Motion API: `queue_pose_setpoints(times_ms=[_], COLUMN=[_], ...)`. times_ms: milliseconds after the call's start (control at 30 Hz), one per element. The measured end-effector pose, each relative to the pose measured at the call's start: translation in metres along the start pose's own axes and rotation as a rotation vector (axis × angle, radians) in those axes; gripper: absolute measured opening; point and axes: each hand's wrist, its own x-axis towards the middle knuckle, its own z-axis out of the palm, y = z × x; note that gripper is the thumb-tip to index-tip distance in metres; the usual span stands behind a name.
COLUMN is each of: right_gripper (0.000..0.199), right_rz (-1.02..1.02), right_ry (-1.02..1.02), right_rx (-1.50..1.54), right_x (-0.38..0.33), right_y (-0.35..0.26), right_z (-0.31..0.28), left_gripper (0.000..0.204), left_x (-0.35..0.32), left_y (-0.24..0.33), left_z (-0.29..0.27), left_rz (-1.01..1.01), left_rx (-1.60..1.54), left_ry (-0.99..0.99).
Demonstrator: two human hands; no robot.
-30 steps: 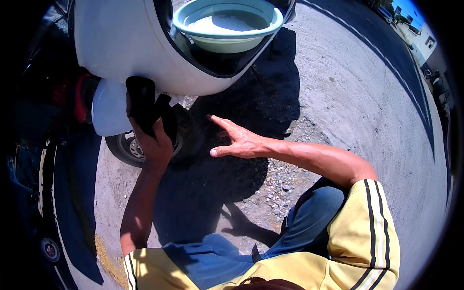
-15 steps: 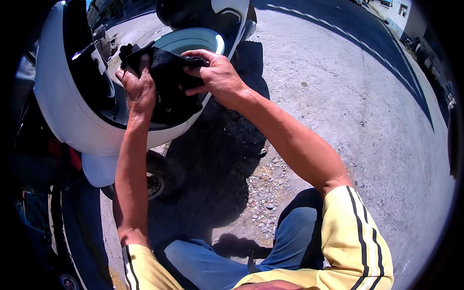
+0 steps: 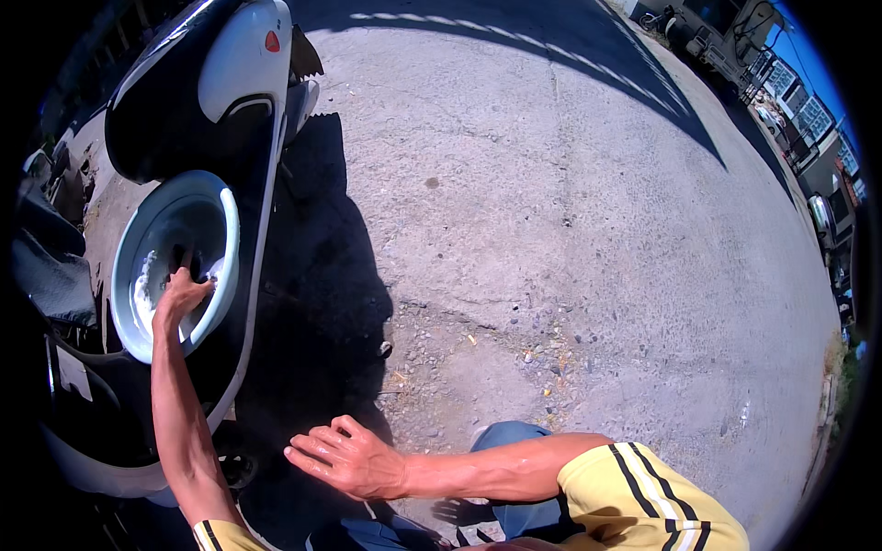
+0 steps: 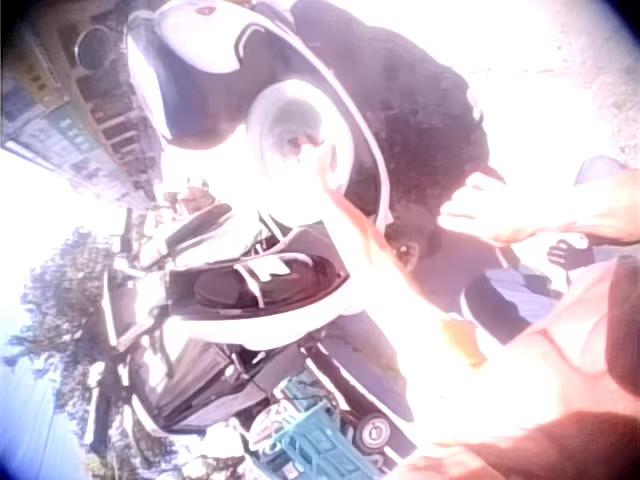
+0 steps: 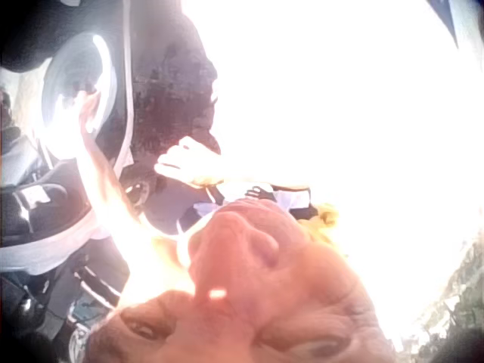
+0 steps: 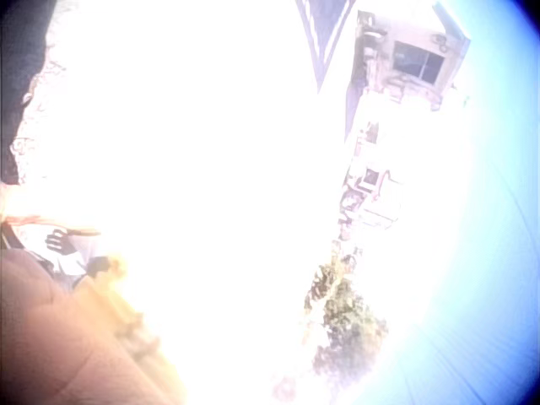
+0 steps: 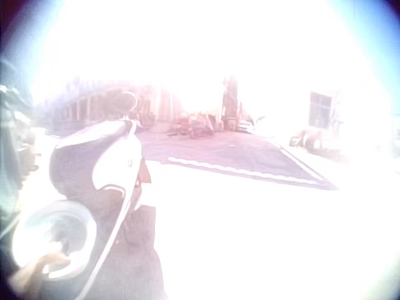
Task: The person kneels and wipes the front fairing and wheel area of a white scooter with a black cloth, then stands to wipe the seat and handlebars. They open the seat to wipe the storage compartment interior before closing it.
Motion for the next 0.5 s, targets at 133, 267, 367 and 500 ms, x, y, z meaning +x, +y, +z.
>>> queue_pose_setpoints(times_ms=[133, 267, 367, 500], right_gripper=[0.048, 0.043, 0.044, 0.047], right_rz=[0.157, 0.339, 0.514, 0.730], right_ry=[-0.077, -0.102, -0.083, -0.070], right_rx=[0.071, 0.195, 0.244, 0.307], right_x=[0.002, 0.007, -0.007, -0.060], right_y=[-0.004, -0.011, 0.005, -0.004], right_z=[-0.019, -0.020, -0.023, -0.042], left_gripper=[0.072, 0.025, 0.043, 0.052], left_x=[0.041, 0.046, 0.007, -0.022], left_y=[-0.032, -0.058, 0.024, 0.019], left_z=[0.024, -0.020, -0.072, -0.097], left_rz=[0.201, 0.242, -0.417, -0.369], left_rx=[0.367, -0.301, -1.094, -1.905], left_ry=[0.079, 0.616, 0.396, 0.230])
